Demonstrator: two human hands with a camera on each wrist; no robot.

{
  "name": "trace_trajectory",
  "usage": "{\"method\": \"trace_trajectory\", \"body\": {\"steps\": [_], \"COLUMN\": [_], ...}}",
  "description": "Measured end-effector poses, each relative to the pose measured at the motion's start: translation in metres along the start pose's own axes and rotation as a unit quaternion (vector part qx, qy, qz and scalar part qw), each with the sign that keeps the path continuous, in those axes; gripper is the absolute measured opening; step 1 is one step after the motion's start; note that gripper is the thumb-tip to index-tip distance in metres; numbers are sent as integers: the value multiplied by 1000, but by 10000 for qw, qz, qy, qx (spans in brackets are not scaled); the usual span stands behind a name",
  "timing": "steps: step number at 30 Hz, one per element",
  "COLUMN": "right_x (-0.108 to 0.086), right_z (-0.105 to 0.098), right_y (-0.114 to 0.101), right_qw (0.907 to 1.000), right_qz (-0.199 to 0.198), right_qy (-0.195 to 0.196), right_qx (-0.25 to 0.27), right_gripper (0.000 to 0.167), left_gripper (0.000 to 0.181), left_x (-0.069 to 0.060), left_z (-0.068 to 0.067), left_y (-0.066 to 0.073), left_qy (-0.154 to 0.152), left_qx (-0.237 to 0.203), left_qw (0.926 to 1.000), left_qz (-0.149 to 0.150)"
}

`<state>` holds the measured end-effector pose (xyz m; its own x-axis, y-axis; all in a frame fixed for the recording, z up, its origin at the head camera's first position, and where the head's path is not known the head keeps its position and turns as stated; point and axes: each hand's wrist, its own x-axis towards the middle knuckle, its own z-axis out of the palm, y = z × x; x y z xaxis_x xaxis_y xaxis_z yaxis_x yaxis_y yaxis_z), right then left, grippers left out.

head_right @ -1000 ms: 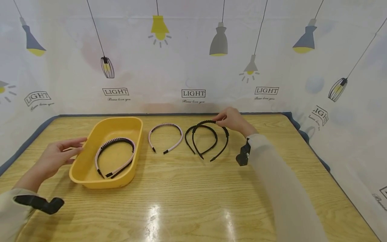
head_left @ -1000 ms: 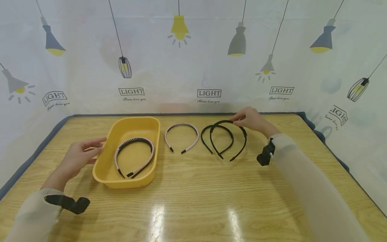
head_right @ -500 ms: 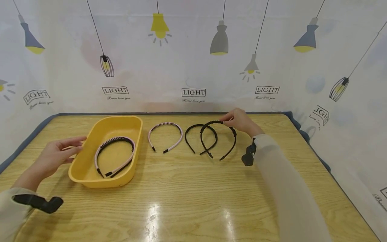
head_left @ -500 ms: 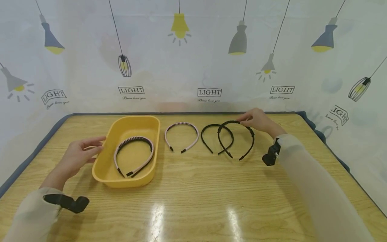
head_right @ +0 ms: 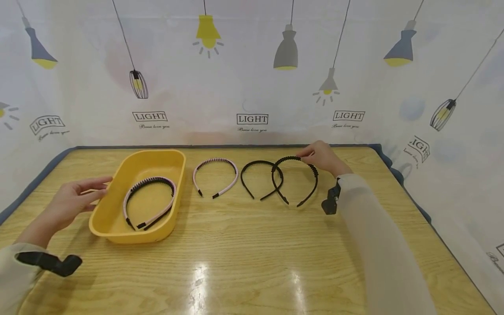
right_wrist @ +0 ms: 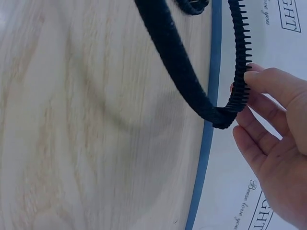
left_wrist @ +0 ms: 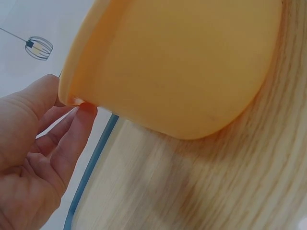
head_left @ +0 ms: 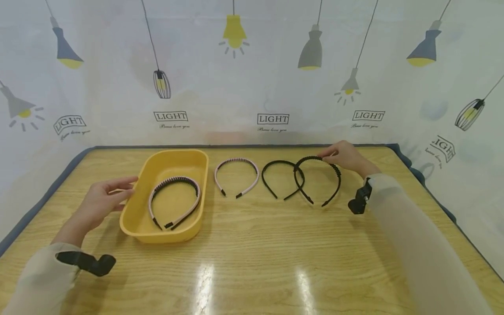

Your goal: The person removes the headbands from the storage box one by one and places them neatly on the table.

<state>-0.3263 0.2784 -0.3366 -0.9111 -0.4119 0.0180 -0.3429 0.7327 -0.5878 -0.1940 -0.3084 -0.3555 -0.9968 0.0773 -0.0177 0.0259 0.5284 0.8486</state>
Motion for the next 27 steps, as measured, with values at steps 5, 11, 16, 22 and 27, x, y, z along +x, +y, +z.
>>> {"method": "trace_trajectory", "body": {"steps": [5, 11, 16, 22, 27], "right_x": [-2, -6, -9, -11, -10], "right_z": [-2, -4, -7, -8, -7], "right_y": [4, 14, 20, 23, 28], "right_qw": [10000, 9996, 9992, 9988, 9986], "right_qz": [64, 249, 349, 457, 520], "right_qy": [17, 35, 27, 1, -32], "right_qx": [-70, -104, -188, -154, -59], "right_gripper": [25, 26, 26, 27, 27], "left_gripper": [53, 53, 53, 53, 53], "left_x": [0, -1, 0, -1, 0], "left_z": [1, 1, 1, 0, 1], "left_y": [1, 1, -1, -2, -2], "left_qy": [22, 13, 21, 31, 21], "left_qx": [6, -34, -93, -105, -43], "left_qw": [10000, 10000, 10000, 9999, 10000], "left_qz": [-19, -43, -2, 6, -33]}}
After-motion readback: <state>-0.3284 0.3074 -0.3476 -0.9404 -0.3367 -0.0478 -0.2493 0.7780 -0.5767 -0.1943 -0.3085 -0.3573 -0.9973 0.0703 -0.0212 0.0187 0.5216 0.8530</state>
